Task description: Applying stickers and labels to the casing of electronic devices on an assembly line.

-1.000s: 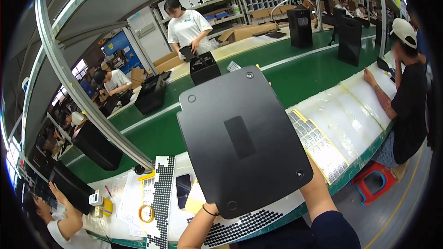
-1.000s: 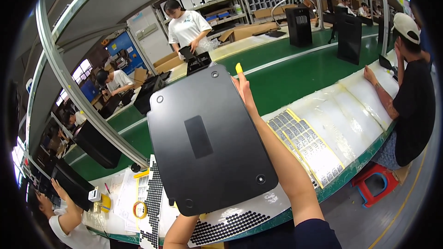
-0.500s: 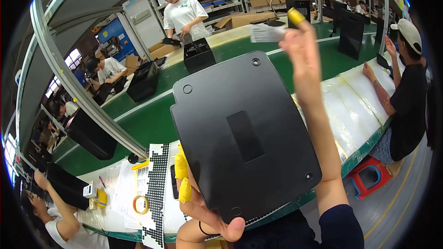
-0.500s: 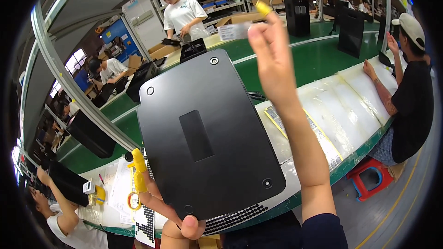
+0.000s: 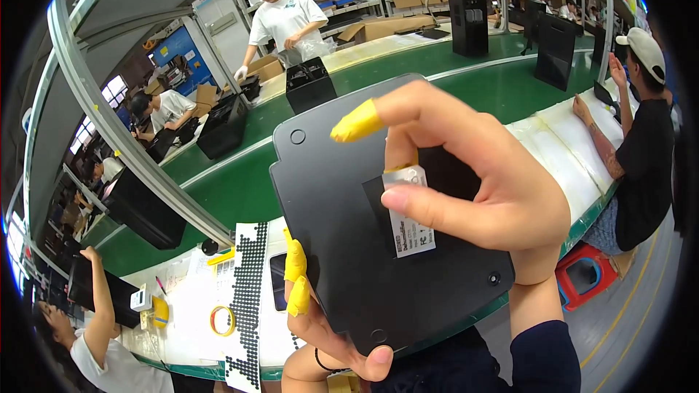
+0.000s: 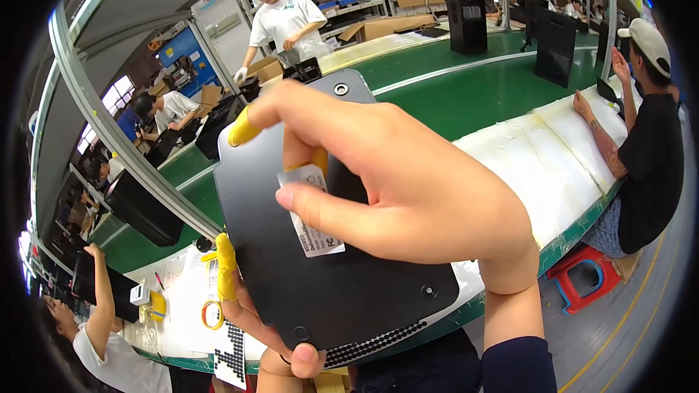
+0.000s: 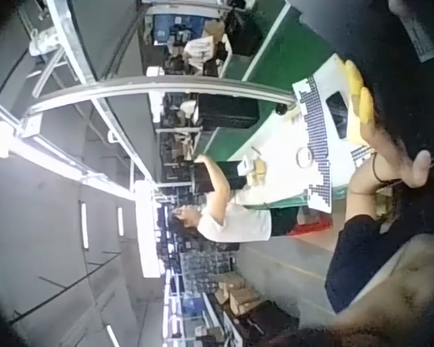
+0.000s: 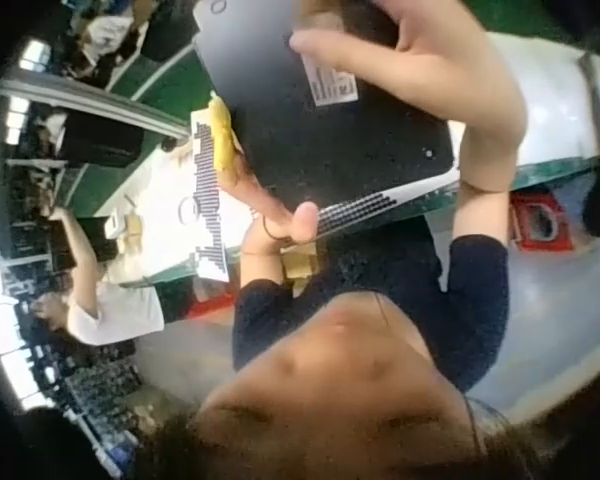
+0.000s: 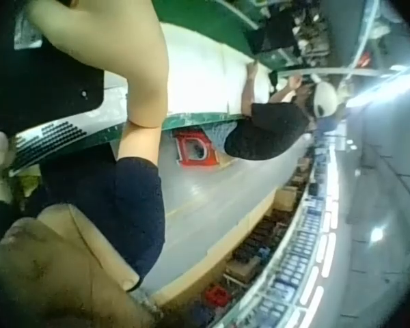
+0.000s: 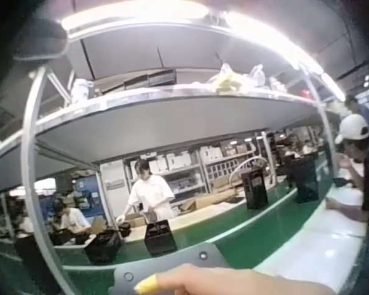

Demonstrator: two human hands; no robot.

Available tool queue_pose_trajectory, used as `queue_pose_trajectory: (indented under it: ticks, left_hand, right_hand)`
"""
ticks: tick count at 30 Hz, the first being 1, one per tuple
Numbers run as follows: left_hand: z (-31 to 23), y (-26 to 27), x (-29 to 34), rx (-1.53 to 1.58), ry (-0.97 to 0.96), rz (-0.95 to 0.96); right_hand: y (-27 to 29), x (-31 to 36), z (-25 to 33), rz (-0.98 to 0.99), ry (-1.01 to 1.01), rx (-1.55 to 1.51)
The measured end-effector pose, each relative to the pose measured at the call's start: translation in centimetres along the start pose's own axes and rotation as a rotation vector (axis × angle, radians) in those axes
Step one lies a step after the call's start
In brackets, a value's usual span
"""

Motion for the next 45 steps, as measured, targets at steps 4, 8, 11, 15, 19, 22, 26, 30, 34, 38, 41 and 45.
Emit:
queue_pose_trajectory:
  ticks: [4, 8, 11, 15, 19, 22, 26, 30, 34, 38, 41, 45]
  left_hand:
    - [-0.4, 0.8, 0.7, -0.004, -0.005, 0.115]
    - [-0.8, 0.8, 1.2, -0.059, 0.099, 0.021]
    - [-0.6, 0.9, 1.6, 0.064, 0.199, -0.072]
    - [-0.6, 0.3, 1.9, 0.236, 0.279, -0.418]
    - [0.7, 1.0, 2.0, 0.212, 0.333, -0.380]
    - [0.9, 1.1, 2.3, 0.195, 0.333, -0.368]
    - [0.6, 1.1, 2.4, 0.181, 0.324, -0.348]
    - [0.7, 1.5, 2.6, 0.157, 0.319, -0.336]
    - [1.0, 1.7, 2.7, 0.142, 0.314, -0.319]
    - [1.4, 2.0, 2.9, 0.126, 0.308, -0.303]
    - [1.5, 2.4, 3.0, 0.102, 0.301, -0.294]
    - [1.6, 2.3, 3.1, 0.091, 0.293, -0.272]
  right_hand:
    - [-0.6, -0.6, 0.4, 0.111, 0.163, 0.117]
    - [-0.8, -0.2, -0.1, 0.103, 0.156, 0.086]
    - [-0.7, -0.1, 0.2, 0.114, 0.151, 0.086]
    - [-1.0, -0.3, 0.3, 0.124, 0.143, 0.080]
    - [-0.9, -0.3, -0.4, 0.132, 0.141, 0.101]
    - [-0.9, -0.3, -0.6, 0.135, 0.136, 0.093]
    - [-0.8, -0.1, 0.1, 0.148, 0.140, 0.110]
    - [-1.0, -0.2, 0.1, 0.149, 0.144, 0.136]
    - [-1.0, -0.2, 0.0, 0.147, 0.139, 0.147]
    - [-1.0, -0.2, -0.1, 0.140, 0.145, 0.170]
    - [-1.2, -0.3, 0.1, 0.132, 0.176, 0.203]
    - [-1.0, -0.3, 0.4, 0.123, 0.186, 0.268]
Point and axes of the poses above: each hand's wrist, its own x-axis away from the middle knuckle, its own y-axis out of the back of the hand, z = x × y, the point moved 5 cm from there along -x, towards the middle knuckle, and after that the axes turned 1 degree about x, right-handed, at the moved point
